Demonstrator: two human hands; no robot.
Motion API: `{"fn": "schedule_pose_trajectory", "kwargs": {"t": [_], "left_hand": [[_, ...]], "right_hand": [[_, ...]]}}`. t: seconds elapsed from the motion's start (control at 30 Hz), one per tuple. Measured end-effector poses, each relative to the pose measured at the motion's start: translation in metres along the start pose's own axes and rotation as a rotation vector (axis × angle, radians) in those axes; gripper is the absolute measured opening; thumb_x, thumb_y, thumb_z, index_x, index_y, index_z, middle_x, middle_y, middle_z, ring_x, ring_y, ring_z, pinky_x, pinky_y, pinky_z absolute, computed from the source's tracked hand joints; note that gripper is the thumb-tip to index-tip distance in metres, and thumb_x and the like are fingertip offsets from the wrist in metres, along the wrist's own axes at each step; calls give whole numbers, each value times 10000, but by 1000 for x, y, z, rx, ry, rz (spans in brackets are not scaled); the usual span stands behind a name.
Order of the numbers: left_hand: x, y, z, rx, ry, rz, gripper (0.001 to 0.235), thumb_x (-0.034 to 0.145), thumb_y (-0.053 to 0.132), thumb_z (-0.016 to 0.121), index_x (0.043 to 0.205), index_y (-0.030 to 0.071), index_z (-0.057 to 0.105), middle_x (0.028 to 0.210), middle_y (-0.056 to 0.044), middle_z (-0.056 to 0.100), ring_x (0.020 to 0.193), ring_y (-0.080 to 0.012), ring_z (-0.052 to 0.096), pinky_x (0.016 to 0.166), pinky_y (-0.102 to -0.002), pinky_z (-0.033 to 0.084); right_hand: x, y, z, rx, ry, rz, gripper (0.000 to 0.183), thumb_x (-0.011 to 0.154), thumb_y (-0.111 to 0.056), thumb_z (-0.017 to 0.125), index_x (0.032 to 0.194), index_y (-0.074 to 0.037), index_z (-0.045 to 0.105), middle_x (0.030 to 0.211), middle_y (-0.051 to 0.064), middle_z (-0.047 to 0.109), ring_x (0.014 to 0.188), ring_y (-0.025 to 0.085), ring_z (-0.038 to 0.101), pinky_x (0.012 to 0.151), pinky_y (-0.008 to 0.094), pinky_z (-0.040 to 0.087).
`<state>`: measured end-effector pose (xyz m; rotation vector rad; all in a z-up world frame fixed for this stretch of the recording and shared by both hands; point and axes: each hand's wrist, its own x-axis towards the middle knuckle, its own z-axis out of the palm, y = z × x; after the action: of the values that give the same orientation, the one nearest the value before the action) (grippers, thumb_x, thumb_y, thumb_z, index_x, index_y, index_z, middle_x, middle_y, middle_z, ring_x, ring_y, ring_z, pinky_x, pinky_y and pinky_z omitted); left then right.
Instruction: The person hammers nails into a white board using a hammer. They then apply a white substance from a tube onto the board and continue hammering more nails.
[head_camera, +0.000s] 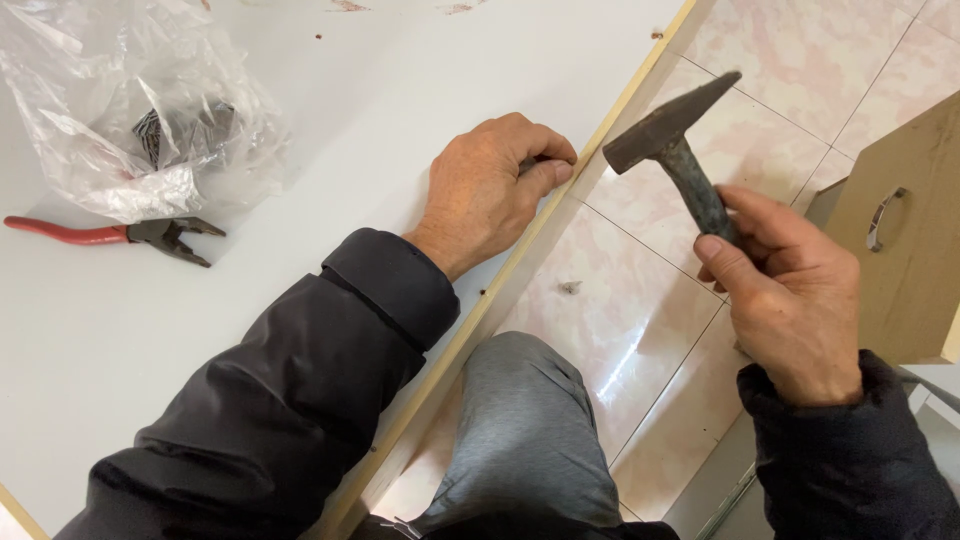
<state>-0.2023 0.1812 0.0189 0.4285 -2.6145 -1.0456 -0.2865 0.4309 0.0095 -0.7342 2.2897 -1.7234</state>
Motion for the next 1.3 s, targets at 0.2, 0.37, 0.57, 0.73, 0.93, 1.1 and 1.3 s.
{"fn": "schedule_pose_trajectory", "kwargs": {"t": [0.2, 0.37, 0.57, 0.73, 0.93, 1.1, 1.3], "left_hand": [[0, 1, 2, 22, -1, -33, 261, 893, 367, 525, 945, 288, 768, 945, 70, 681, 901, -168, 634, 727, -384, 457], [0, -4, 6, 8, 14, -20, 257, 904, 359, 545, 969, 266, 775, 946, 68, 673, 877, -166, 640, 709, -363, 477], [1, -6, 7, -38, 36, -12, 246, 891, 371, 569, 936, 267, 786, 907, 71, 658, 849, -150, 634, 706, -348, 476], [1, -6, 8, -72, 23, -32, 241, 886, 365, 582, 927, 265, 798, 919, 77, 670, 834, -134, 643, 711, -331, 486], [2, -10, 11, -46, 38, -1, 251, 891, 352, 575, 936, 253, 800, 918, 63, 677, 845, -148, 652, 701, -348, 494], [1, -7, 10, -49, 51, -10, 251, 884, 377, 584, 922, 260, 802, 881, 64, 657, 812, -139, 631, 668, -340, 478], [1, -6, 9, -57, 40, -32, 271, 884, 401, 588, 939, 251, 807, 896, 54, 659, 806, -154, 640, 658, -349, 479]], "right_hand": [[7, -34, -10, -522, -41, -515, 386, 968, 103, 760, 1350, 116, 705, 1284, 259, 722, 1092, 300, 679, 960, 346, 506], [13, -32, -11, -627, -18, -758, 332, 1002, 153, 801, 1332, 161, 766, 1091, 293, 741, 819, 301, 628, 689, 358, 476], [15, -32, -11, -675, -3, -812, 300, 1022, 178, 806, 1317, 124, 805, 1115, 265, 748, 853, 284, 646, 719, 346, 487], [16, -28, -13, -701, -8, -904, 312, 1012, 208, 871, 1312, 158, 803, 1087, 321, 746, 788, 303, 603, 633, 369, 460], [12, -25, -11, -710, 31, -877, 329, 1009, 193, 882, 1330, 148, 823, 1118, 299, 742, 846, 319, 629, 695, 375, 472], [11, -25, -8, -730, 16, -851, 324, 996, 159, 839, 1311, 91, 806, 1106, 241, 743, 867, 291, 656, 717, 360, 508], [11, -29, -5, -707, -6, -825, 316, 984, 164, 827, 1293, 102, 801, 1120, 250, 739, 891, 301, 664, 772, 364, 534]]}}
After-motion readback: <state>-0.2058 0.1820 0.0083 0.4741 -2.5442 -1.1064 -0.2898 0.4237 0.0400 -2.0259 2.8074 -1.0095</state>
